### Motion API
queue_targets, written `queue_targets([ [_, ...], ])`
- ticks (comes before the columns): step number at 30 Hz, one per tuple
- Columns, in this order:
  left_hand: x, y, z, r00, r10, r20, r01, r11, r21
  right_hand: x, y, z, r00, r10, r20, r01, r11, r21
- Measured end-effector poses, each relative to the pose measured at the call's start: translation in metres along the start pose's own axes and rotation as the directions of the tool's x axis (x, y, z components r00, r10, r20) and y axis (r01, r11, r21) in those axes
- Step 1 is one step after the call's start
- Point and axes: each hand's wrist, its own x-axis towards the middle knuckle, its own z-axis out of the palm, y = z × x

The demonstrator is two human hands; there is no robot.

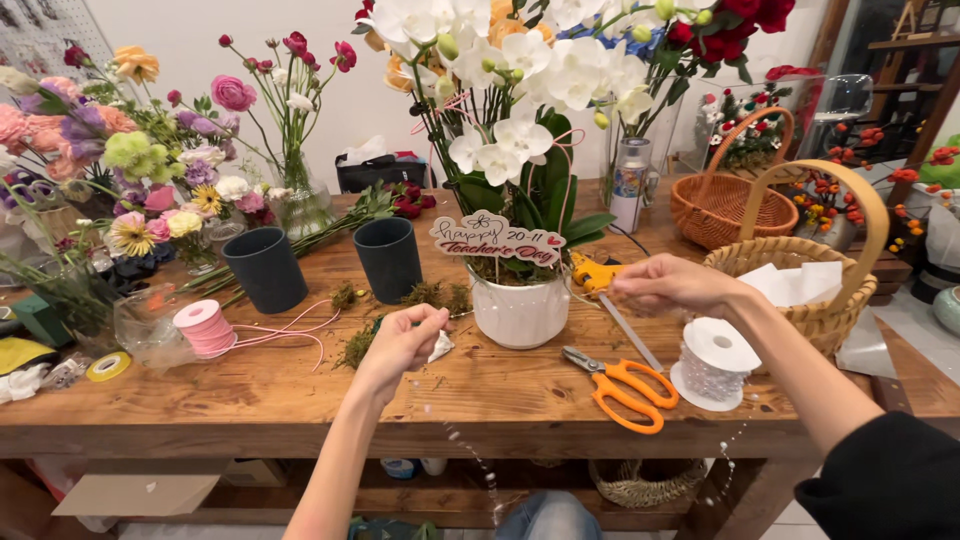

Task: The person decorates a white potted orchid with a string of small white beads. They wrap the beads around the stems and leaves, adjusting the placement to create a decorative effect. The person uses their hands to position the beads and occasionally uses orange-handled scissors to trim the bead string.

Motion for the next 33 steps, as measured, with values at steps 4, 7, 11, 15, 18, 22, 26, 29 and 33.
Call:
queue_targets([
  [4,0.007,-0.001,-0.009,0.992,-0.006,-0.129,0.009,1.000,0.017,0.029,-0.005,0.002,0.973,0.109,-0.201,-0.157,0.957,-0.242],
  [7,0.012,-0.006,-0.018,0.981,-0.016,-0.195,0.020,1.000,0.019,0.048,-0.003,0.004,0.954,0.102,-0.282,-0.181,0.946,-0.268],
  [11,0.015,-0.013,-0.021,0.982,-0.019,-0.187,0.022,1.000,0.010,0.058,-0.002,0.010,0.935,0.055,-0.350,-0.152,0.955,-0.256],
  [15,0.018,-0.014,-0.021,0.983,-0.026,-0.181,0.029,0.999,0.016,0.069,0.000,0.010,0.875,-0.079,-0.478,-0.011,0.983,-0.182],
  [18,0.022,-0.019,-0.015,0.988,-0.011,-0.157,0.020,0.998,0.060,0.077,0.008,0.006,0.843,-0.112,-0.527,0.009,0.981,-0.194],
  [22,0.027,-0.025,-0.001,0.991,0.007,-0.137,0.006,0.995,0.097,0.083,0.021,0.009,0.812,-0.124,-0.570,0.008,0.980,-0.201],
  [26,0.026,-0.035,0.004,0.994,0.050,-0.098,-0.039,0.994,0.105,0.087,0.031,0.012,0.801,-0.152,-0.579,0.014,0.972,-0.236],
  [29,0.024,-0.037,0.007,0.996,0.043,-0.079,-0.033,0.993,0.117,0.089,0.034,0.013,0.792,-0.171,-0.586,0.021,0.967,-0.253],
  [33,0.023,-0.033,0.013,0.997,0.031,-0.066,-0.022,0.991,0.135,0.088,0.036,0.014,0.775,-0.170,-0.609,0.007,0.966,-0.260],
])
